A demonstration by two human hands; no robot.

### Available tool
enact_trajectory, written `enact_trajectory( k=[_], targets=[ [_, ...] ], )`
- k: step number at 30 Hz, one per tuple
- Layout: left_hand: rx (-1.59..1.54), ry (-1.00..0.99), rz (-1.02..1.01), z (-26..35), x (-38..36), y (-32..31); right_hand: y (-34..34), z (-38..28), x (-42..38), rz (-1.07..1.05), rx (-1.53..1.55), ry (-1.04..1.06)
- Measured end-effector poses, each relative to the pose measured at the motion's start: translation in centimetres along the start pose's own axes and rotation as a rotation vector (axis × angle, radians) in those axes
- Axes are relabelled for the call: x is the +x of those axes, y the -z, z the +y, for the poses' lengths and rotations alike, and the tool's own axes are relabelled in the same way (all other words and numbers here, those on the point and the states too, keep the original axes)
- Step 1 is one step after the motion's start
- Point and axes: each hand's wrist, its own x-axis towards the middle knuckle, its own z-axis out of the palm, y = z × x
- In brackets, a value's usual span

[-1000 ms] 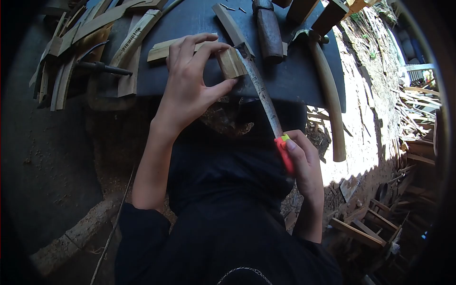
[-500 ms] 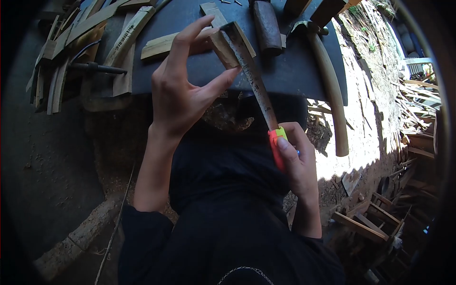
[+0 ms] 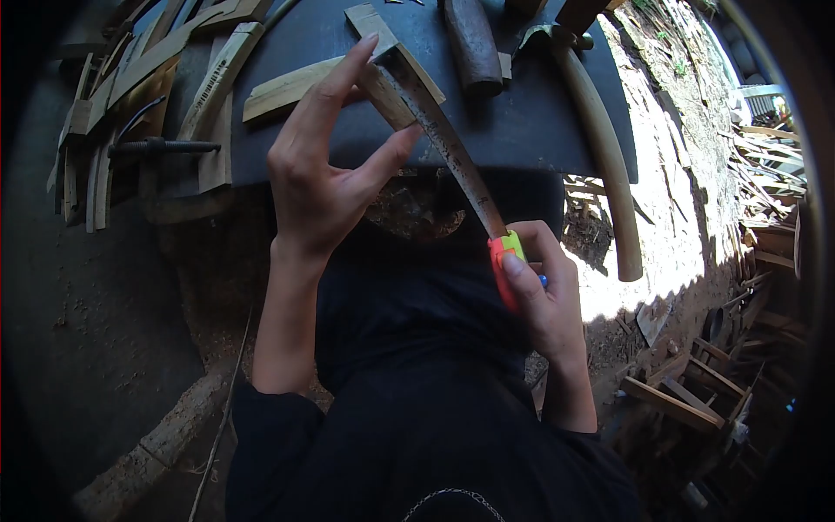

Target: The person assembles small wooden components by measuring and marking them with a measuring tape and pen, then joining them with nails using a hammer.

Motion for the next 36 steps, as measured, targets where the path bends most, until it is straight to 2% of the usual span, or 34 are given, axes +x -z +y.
enact_trajectory(
  k=[12, 15, 21, 23, 25, 28, 33, 35, 36],
  targets=[
    [0.09, 0.028, -0.07, -0.7, -0.9, -0.5, 0.5, 0.0, 0.4, 0.018, -0.132, -0.055],
    [0.107, 0.109, -0.104, -0.8, -1.4, -0.9, 0.6, -0.2, 0.5, 0.017, -0.148, -0.101],
    [0.247, -0.011, -0.096, -1.3, -1.5, -1.4, 0.6, -0.1, 0.7, 0.024, -0.188, -0.119],
    [0.3, -0.078, 0.008, -0.9, -1.2, -1.1, 0.5, -0.5, 0.7, 0.012, -0.203, -0.14],
    [0.173, 0.047, 0.044, -0.1, -2.0, -0.9, 0.6, -0.7, 0.7, 0.009, -0.205, -0.138],
    [-0.263, 0.476, 0.034, 3.0, -4.4, -0.7, 0.5, -0.6, 0.5, 0.011, -0.183, -0.117],
    [-0.508, 0.919, -0.315, 5.7, -4.7, -0.3, 0.2, -0.3, 0.3, 0.034, -0.162, -0.115],
    [-0.546, 0.978, -0.401, 6.3, -5.4, -1.1, 0.0, -0.7, 0.0, 0.043, -0.169, -0.125],
    [-0.683, 0.979, -0.425, 6.5, -6.1, -1.6, -0.1, -0.9, 0.0, 0.047, -0.173, -0.127]
  ],
)
